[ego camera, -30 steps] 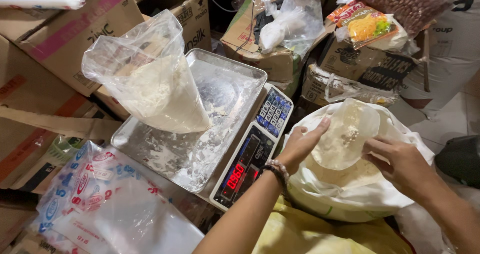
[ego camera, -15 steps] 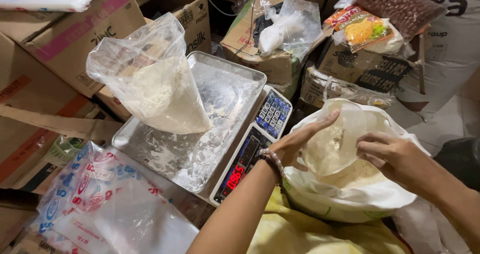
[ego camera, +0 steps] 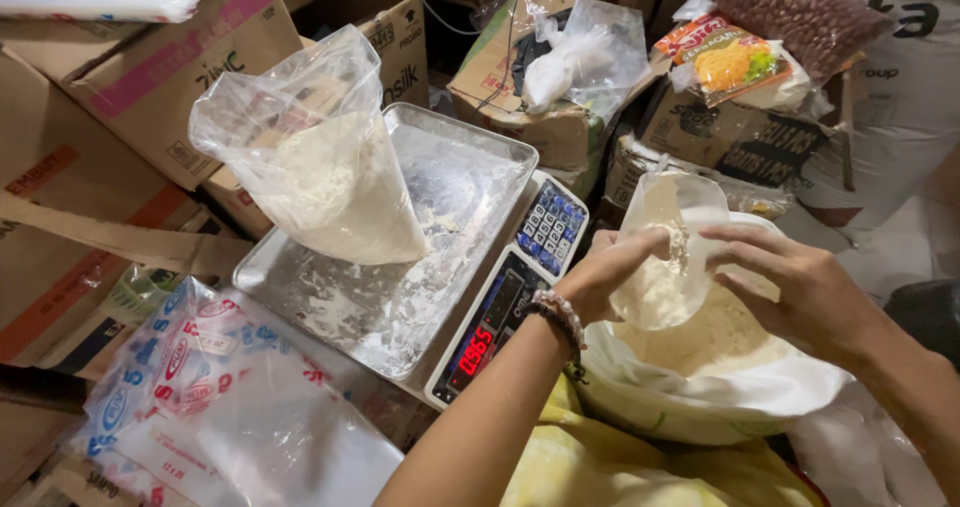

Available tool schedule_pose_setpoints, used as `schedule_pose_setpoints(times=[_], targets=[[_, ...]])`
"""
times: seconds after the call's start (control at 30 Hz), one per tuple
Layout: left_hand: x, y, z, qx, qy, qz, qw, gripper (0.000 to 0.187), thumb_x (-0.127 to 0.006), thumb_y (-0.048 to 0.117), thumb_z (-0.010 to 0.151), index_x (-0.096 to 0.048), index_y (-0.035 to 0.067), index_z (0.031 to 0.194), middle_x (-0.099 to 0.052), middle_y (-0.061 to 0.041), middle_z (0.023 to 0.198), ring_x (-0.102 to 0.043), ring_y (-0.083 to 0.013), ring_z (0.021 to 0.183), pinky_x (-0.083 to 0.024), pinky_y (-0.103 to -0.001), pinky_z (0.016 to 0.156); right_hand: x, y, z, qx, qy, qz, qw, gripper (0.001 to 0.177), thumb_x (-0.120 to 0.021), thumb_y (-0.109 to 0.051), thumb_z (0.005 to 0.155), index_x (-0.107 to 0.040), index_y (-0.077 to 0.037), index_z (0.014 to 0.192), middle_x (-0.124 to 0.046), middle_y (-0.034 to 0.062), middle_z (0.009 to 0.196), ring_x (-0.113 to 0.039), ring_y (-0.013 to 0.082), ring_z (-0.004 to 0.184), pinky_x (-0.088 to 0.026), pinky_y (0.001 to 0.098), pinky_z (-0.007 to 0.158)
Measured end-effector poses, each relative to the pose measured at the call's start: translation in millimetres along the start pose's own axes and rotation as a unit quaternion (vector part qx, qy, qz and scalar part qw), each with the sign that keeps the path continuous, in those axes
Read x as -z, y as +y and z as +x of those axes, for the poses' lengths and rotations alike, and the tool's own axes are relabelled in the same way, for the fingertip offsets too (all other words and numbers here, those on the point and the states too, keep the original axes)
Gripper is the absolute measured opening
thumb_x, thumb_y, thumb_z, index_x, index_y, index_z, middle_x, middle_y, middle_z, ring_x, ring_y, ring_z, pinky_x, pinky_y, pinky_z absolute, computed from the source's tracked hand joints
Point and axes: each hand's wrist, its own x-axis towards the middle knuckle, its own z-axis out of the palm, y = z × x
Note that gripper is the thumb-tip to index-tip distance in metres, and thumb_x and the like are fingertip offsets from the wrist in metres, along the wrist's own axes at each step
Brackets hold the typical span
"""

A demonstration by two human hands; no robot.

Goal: The person scoops flour from a large sack into a plastic bag placed on a digital scale. They adjust the amount to reach a target weight, then tie the bag closed and set it aside. The process is repeated with a second bag.

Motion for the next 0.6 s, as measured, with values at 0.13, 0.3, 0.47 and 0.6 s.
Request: schedule_pose_setpoints(times=[0.13, 0.3, 0.47, 0.6], targets=[[5, -5, 2, -0.014, -0.024, -0.027, 0.999, 0.04, -0.06, 0.041, 0.097, -0.062, 0.009, 0.119, -0.068, -0.011, 0.119, -0.069, -0.0214, 0.104, -0.06, -0.042, 0.085, -4, -4, 1, 0.075, 0.06, 0.029, 0.995, 0.021, -0.072, -0.018, 0.078, -0.072, -0.01, 0.098, -0.062, 0.0044, 0.145, -0.071, 0.03, 0.113, -0.06, 0.039, 0.089], [0, -5, -2, 0.011, 0.064, -0.033, 0.997, 0.038, -0.06, 0.043, 0.089, -0.06, 0.01, 0.107, -0.054, -0.015, 0.141, -0.056, -0.0315, 0.127, -0.049, -0.056, 0.097, -15, -5, 3, 0.076, 0.108, 0.069, 0.989, 0.027, -0.076, -0.029, 0.082, -0.071, -0.008, 0.099, -0.054, 0.0149, 0.154, -0.061, 0.0388, 0.129, -0.052, 0.0469, 0.101], [-16, -10, 0, -0.034, 0.132, -0.028, 0.99, 0.076, -0.07, 0.039, 0.085, -0.03, 0.005, 0.14, -0.038, -0.025, 0.151, -0.034, -0.0372, 0.143, -0.031, -0.059, 0.114, -42, -25, 4, -0.019, 0.141, 0.171, 0.975, 0.038, -0.07, -0.033, 0.089, -0.064, -0.012, 0.118, -0.035, 0.0176, 0.166, -0.042, 0.0391, 0.145, -0.049, 0.0494, 0.107], [-25, -22, -5, -0.037, 0.183, -0.076, 0.979, 0.105, -0.075, 0.037, 0.079, -0.006, 0.008, 0.152, -0.03, -0.021, 0.147, -0.035, -0.0336, 0.144, -0.033, -0.054, 0.117, -61, -42, -3, -0.111, 0.124, 0.248, 0.954, 0.065, -0.061, -0.038, 0.093, -0.041, -0.019, 0.152, -0.018, 0.0145, 0.173, -0.024, 0.0367, 0.156, -0.035, 0.0521, 0.116]])
